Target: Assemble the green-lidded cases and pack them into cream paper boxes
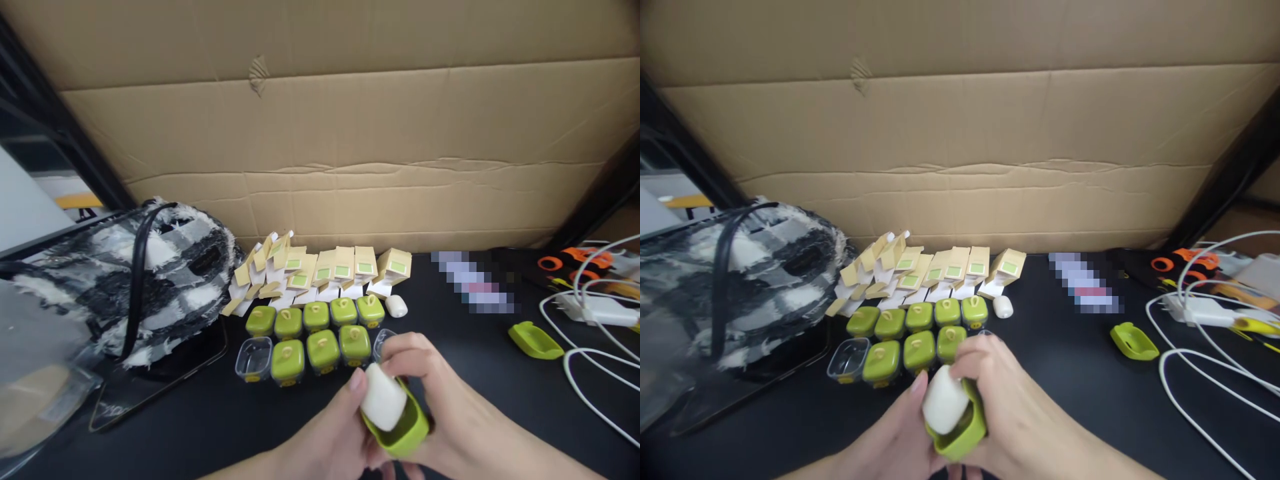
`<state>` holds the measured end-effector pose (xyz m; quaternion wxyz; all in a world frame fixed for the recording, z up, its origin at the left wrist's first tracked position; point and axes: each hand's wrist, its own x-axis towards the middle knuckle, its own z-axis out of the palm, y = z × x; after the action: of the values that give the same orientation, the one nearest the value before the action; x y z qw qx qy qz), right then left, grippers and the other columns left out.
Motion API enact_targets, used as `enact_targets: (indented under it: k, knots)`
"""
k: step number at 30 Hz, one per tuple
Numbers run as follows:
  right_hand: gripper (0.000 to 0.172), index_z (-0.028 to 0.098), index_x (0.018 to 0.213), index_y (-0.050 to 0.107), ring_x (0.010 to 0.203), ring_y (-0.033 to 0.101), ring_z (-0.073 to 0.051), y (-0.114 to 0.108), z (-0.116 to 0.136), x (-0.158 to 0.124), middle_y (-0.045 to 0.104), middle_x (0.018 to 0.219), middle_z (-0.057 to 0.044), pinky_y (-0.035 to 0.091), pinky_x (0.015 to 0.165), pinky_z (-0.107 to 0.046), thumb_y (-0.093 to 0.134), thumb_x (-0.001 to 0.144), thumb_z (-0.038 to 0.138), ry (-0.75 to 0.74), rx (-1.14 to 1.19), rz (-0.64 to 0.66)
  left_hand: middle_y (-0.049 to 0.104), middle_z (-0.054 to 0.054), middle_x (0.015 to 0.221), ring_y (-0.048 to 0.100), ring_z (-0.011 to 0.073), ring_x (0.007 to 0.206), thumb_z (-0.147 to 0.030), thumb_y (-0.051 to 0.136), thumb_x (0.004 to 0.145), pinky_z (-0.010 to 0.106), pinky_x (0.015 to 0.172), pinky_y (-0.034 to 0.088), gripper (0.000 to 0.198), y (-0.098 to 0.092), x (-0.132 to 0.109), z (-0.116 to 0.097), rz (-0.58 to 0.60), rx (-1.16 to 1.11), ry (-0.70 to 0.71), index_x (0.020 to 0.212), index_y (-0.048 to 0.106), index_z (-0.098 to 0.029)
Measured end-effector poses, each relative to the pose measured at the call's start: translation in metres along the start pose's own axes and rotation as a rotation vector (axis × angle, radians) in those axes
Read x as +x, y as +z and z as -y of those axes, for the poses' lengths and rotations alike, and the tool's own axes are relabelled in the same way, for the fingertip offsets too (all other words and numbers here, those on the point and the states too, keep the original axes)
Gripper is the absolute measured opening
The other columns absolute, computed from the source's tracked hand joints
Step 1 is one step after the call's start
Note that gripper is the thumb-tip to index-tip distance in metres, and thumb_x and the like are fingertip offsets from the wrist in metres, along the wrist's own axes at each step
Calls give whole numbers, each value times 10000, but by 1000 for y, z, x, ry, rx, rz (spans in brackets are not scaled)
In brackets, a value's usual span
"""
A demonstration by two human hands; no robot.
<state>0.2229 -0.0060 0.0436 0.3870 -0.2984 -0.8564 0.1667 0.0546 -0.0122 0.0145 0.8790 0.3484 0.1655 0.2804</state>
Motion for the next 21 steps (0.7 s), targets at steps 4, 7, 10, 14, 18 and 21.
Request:
enact_targets:
  k: [4,7,10,14,18,21]
  knots:
    - [654,226,1079,407,842,589,-225,8,-6,5,563,974,-52,527,716,-338,822,575,175,-138,-140,-49,452,-29,603,441,116,564,-683,545,776,241,582,330,508,1,3,4,-71,-23,112,783,604,-178]
    - [682,240,1098,450,897,604,-226,-1,-6,5,581,1023,-50,541,754,-324,798,525,111,-76,-74,44,512,-1,760,504,135,673,-648,642,722,243,613,366,518,2,3,1,-90,-66,124,949,591,-185]
    - [668,276,1180,445,966,619,-193,-12,0,2,592,1088,-39,554,783,-262,751,625,69,30,1,113,533,2,823,533,111,655,-589,666,737,203,553,374,505,3,-3,-9,-145,-53,47,1020,569,-183]
    - [473,303,1118,479,971,641,-166,-11,7,-1,625,1062,-12,556,829,-255,746,752,166,64,19,87,537,-17,811,532,78,650,-457,744,702,166,532,410,442,4,-8,-15,-140,-72,94,989,572,-168]
    - [255,266,1005,558,953,650,-177,-3,4,-2,646,1060,-45,561,834,-298,694,813,169,-28,-38,104,548,-31,760,526,65,576,-554,723,707,190,522,457,487,0,-4,-6,-189,59,162,938,521,-175]
    - [210,247,972,601,948,660,-187,-2,2,1,671,1037,-62,572,806,-292,709,802,187,-112,-81,102,551,-37,762,547,58,587,-523,757,688,195,561,477,503,-2,-2,-1,-229,104,153,950,503,-176]
